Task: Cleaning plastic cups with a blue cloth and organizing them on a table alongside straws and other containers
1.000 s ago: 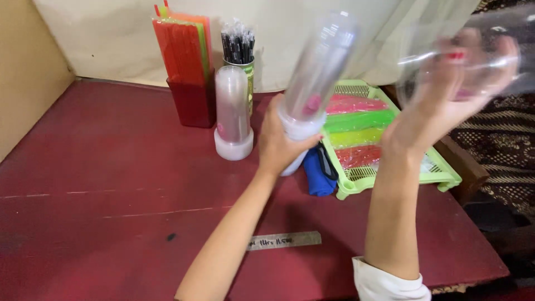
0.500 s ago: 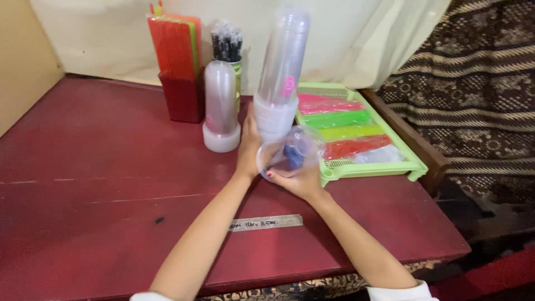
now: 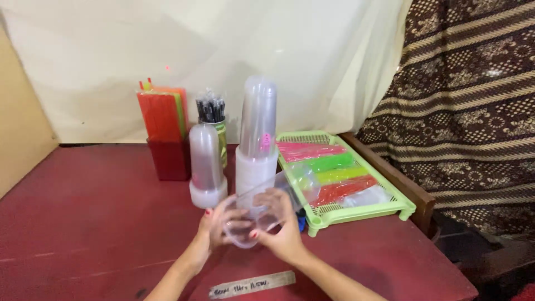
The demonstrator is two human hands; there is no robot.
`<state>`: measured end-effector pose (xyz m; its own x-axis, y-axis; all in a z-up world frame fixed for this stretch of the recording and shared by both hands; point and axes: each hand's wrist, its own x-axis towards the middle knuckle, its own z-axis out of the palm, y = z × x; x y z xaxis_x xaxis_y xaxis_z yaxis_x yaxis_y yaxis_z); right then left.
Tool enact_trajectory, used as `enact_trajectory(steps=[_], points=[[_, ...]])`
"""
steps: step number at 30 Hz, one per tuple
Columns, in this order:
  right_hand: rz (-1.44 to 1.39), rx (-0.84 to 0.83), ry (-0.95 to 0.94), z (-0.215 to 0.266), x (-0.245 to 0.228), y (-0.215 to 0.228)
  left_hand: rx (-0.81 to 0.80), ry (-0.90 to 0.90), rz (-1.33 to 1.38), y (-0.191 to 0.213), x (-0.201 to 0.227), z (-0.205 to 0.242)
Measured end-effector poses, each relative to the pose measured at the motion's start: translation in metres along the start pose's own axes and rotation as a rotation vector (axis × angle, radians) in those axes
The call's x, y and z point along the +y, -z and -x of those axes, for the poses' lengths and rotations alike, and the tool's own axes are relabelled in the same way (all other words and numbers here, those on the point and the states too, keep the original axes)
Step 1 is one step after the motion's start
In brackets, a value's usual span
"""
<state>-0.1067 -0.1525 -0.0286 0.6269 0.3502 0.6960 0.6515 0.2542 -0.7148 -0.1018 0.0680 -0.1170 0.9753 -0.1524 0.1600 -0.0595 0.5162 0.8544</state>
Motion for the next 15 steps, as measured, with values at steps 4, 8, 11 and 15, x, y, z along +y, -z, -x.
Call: enact_trajectory(steps=[4, 8, 11, 15], points=[[0.018, -0.103, -0.018, -0.001, -0.008, -0.008, -0.242, -0.006, 0.158, -0.040, 0.017, 0.029], [0.059, -0.178, -0.039, 0.000, -0.003, -0.008, -0.044, 0.202, 0.144, -0.052, 0.030, 0.039], [0.186, -0.231, -0.104, -0.003, -0.004, 0.000, -0.020, 0.248, 0.189, -0.046, 0.030, 0.036], [0.755, -0.532, -0.084, -0.022, -0.022, 0.022, -0.169, 0.241, 0.397, -0.022, 0.019, 0.029]])
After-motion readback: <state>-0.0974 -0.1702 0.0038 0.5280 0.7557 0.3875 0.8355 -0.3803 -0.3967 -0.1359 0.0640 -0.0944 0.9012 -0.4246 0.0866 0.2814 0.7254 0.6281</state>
